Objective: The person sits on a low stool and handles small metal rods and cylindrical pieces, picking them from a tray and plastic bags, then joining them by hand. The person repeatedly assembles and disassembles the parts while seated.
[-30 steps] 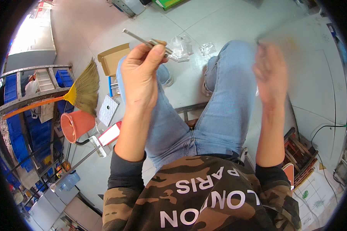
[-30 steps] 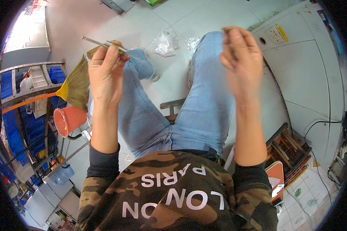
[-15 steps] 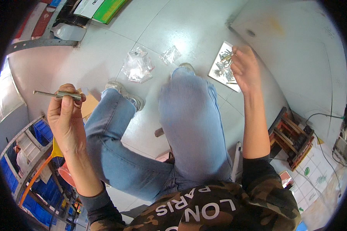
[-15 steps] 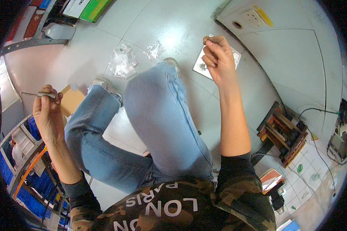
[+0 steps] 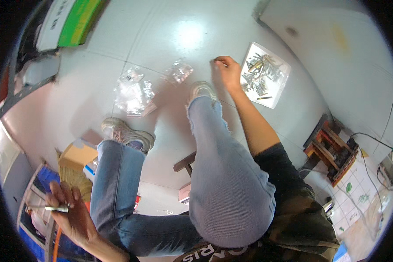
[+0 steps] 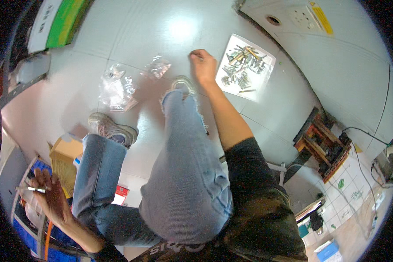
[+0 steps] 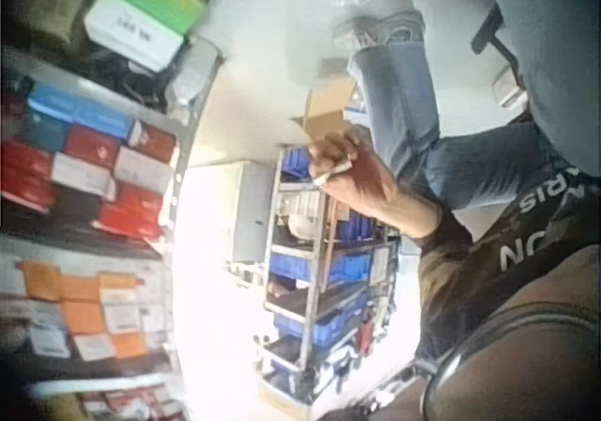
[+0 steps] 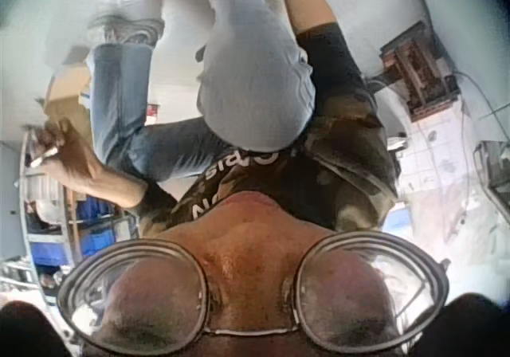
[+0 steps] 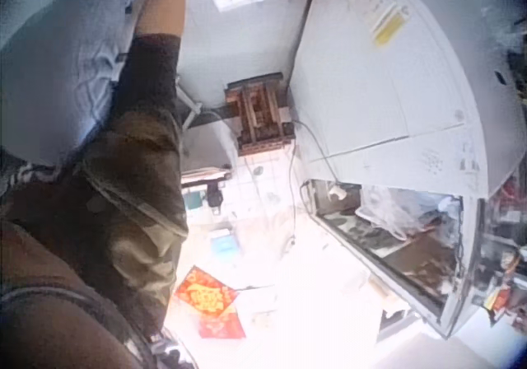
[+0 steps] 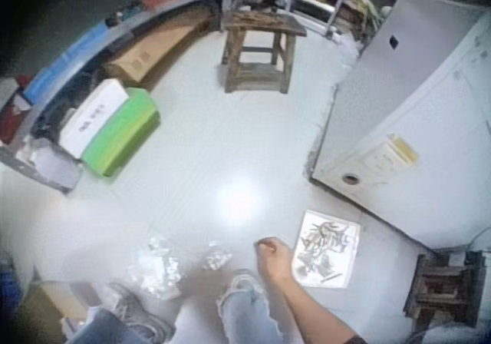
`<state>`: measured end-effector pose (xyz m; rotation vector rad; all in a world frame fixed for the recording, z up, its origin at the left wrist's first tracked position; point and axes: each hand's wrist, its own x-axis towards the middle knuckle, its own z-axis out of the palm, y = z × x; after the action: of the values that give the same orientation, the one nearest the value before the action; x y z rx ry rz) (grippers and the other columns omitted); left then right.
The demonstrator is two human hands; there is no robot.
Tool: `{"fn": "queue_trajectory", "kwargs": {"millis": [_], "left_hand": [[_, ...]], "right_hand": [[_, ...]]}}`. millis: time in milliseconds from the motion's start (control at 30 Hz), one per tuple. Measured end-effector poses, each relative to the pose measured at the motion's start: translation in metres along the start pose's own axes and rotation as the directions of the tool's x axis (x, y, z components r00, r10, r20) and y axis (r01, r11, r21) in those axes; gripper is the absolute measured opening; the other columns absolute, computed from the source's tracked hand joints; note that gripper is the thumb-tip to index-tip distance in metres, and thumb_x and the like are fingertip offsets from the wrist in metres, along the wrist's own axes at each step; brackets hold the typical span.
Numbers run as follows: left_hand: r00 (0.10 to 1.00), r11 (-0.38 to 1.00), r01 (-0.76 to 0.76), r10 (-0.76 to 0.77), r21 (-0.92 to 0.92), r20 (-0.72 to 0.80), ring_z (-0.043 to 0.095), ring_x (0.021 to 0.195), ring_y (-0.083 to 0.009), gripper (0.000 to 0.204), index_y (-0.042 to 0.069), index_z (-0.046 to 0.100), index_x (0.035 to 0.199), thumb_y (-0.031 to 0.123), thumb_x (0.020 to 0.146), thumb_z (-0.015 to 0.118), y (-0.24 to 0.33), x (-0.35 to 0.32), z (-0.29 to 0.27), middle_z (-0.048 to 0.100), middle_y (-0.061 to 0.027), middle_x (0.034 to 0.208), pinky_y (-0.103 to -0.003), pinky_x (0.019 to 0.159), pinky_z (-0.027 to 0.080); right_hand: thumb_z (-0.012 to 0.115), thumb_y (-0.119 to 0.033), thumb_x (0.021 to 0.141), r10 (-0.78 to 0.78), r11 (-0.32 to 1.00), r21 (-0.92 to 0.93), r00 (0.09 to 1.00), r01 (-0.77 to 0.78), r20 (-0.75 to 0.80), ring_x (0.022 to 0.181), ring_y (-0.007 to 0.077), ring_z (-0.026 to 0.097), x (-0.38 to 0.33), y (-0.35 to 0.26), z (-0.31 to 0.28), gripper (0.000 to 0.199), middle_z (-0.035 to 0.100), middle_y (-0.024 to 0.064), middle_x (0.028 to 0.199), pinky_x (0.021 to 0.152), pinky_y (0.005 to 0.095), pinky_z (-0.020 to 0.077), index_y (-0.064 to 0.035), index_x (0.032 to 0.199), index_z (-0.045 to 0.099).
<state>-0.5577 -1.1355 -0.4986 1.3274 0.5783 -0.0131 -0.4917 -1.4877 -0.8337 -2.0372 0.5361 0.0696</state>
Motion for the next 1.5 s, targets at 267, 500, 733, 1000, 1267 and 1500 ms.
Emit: {"fn": "queue_trajectory", "kwargs": {"millis": [267,500,733,1000,1267,1500], "left_hand": [[0.989,0.873,0.088,-0.133,0.48,0.061,0.047,0.069,-0.0186,0.035,0.002,0.051,0.076,0.029,0.069,0.073,-0.04,0.003,0.006,0.049,-0.0087,0.071,-0.03,0.065,0.038],[0.938,0.767,0.193,-0.327,0.612,0.114,0.059,0.073,-0.0186,0.03,-0.006,0.06,0.083,0.021,0.073,0.067,-0.077,0.019,0.05,0.061,-0.0121,0.077,-0.03,0.067,0.049],[0.857,0.877,0.344,-0.439,0.334,0.269,0.059,0.08,-0.0171,0.021,-0.007,0.058,0.098,0.009,0.084,0.054,-0.158,0.061,0.129,0.062,-0.0142,0.087,-0.027,0.071,0.047],[0.812,0.883,0.462,-0.459,0.083,0.36,0.059,0.082,-0.018,0.026,-0.003,0.058,0.102,0.017,0.085,0.055,-0.185,0.081,0.169,0.061,-0.0109,0.097,-0.029,0.072,0.047],[0.788,0.812,0.577,-0.527,-0.085,0.318,0.058,0.076,-0.0141,0.022,-0.002,0.061,0.096,0.016,0.083,0.059,-0.219,0.083,0.172,0.061,-0.0068,0.088,-0.026,0.067,0.047],[0.828,0.869,0.381,-0.472,0.315,0.303,0.058,0.076,-0.0123,0.021,0.0,0.062,0.097,0.015,0.083,0.058,-0.245,0.068,0.164,0.062,-0.0054,0.086,-0.025,0.069,0.048]], "right_hand": [[0.065,-0.011,0.071,-0.079,0.966,-0.25,0.995,0.061,-0.066,0.072,0.0278,0.058,0.006,0.032,0.021,0.012,0.059,0.0111,0.083,0.065,0.0341,0.046,-0.0042,0.08,0.063],[0.061,-0.014,0.074,-0.151,0.903,-0.414,0.987,0.116,-0.054,0.085,0.0294,0.057,0.0,0.054,0.02,0.014,0.057,0.011,0.094,0.073,0.0383,0.0459,-0.0091,0.087,0.063],[0.059,-0.014,0.077,-0.213,0.924,-0.334,0.976,0.184,-0.054,0.081,0.0291,0.058,0.002,0.055,0.015,0.013,0.059,0.0098,0.091,0.071,0.036,0.0455,-0.0077,0.087,0.062],[0.063,-0.017,0.075,-0.139,0.922,-0.371,0.989,0.112,-0.047,0.08,0.0281,0.058,0.001,0.045,0.011,0.019,0.058,0.0095,0.09,0.068,0.0358,0.0463,-0.0082,0.092,0.061],[0.056,-0.021,0.085,0.318,0.772,0.471,0.901,-0.426,0.295,0.068,0.0087,0.053,-0.061,-0.047,-0.032,0.025,0.06,0.0046,0.079,0.061,0.0242,0.0434,-0.0007,0.1,0.059],[0.057,-0.016,0.084,0.162,0.825,0.439,0.893,-0.357,0.42,0.078,0.013,0.056,-0.078,-0.074,-0.04,0.022,0.062,0.0091,0.086,0.071,0.0262,0.0452,0.003,0.094,0.058]]}}
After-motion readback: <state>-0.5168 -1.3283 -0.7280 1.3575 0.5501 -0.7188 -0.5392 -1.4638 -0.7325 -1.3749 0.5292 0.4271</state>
